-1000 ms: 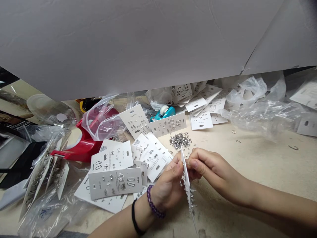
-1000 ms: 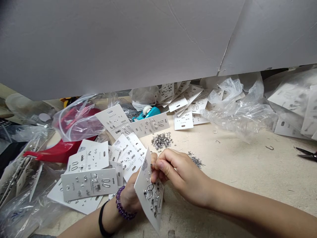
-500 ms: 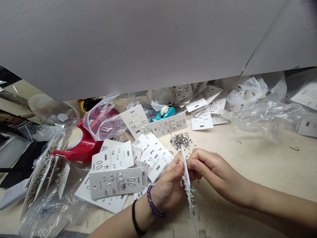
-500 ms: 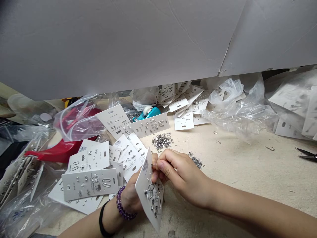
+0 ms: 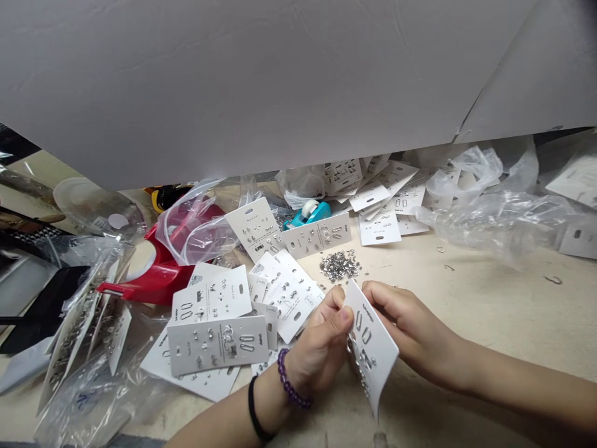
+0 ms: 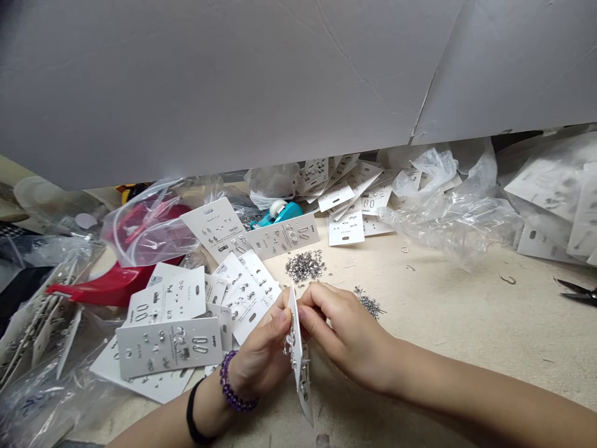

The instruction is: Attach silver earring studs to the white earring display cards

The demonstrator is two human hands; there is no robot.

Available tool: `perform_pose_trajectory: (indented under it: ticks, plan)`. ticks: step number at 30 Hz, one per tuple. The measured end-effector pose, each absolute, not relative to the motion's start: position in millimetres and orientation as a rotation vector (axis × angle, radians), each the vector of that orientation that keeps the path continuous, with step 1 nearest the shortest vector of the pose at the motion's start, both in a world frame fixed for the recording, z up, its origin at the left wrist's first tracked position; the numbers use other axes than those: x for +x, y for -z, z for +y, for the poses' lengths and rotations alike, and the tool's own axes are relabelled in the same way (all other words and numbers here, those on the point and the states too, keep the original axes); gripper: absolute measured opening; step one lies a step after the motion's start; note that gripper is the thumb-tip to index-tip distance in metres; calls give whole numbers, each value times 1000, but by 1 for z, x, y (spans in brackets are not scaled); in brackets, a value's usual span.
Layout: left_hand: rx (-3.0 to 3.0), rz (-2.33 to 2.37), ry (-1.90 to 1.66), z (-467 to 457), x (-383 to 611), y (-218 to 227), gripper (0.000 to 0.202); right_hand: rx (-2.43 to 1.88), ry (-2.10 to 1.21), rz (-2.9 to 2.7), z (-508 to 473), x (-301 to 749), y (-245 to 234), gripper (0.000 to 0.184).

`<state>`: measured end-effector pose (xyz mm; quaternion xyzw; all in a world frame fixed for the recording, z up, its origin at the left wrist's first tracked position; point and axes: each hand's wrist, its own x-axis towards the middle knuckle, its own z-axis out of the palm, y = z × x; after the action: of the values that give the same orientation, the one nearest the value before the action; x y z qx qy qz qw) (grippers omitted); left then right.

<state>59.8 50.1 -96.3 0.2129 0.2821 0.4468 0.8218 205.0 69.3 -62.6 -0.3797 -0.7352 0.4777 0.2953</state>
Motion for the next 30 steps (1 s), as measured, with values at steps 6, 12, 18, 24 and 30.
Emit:
perform_pose_trajectory:
  ticks: [6, 12, 18, 24, 30]
  plan:
    - [489, 513, -935, 51, 63, 94, 26, -1021, -1383, -1911, 72, 205, 59, 21]
    - [429, 448, -983, 52, 63, 102, 26, -934, -1483, -1755, 73, 208, 53, 17]
    - [400, 505, -983, 52, 63, 95, 25, -872, -1056, -1992, 71, 209, 58, 15]
    - [373, 478, -999, 52, 63, 93, 20, -807, -821, -2074, 71, 209, 63, 13]
    - [370, 539, -982, 51, 62, 90, 16, -796, -727, -2070, 71, 207, 66, 10]
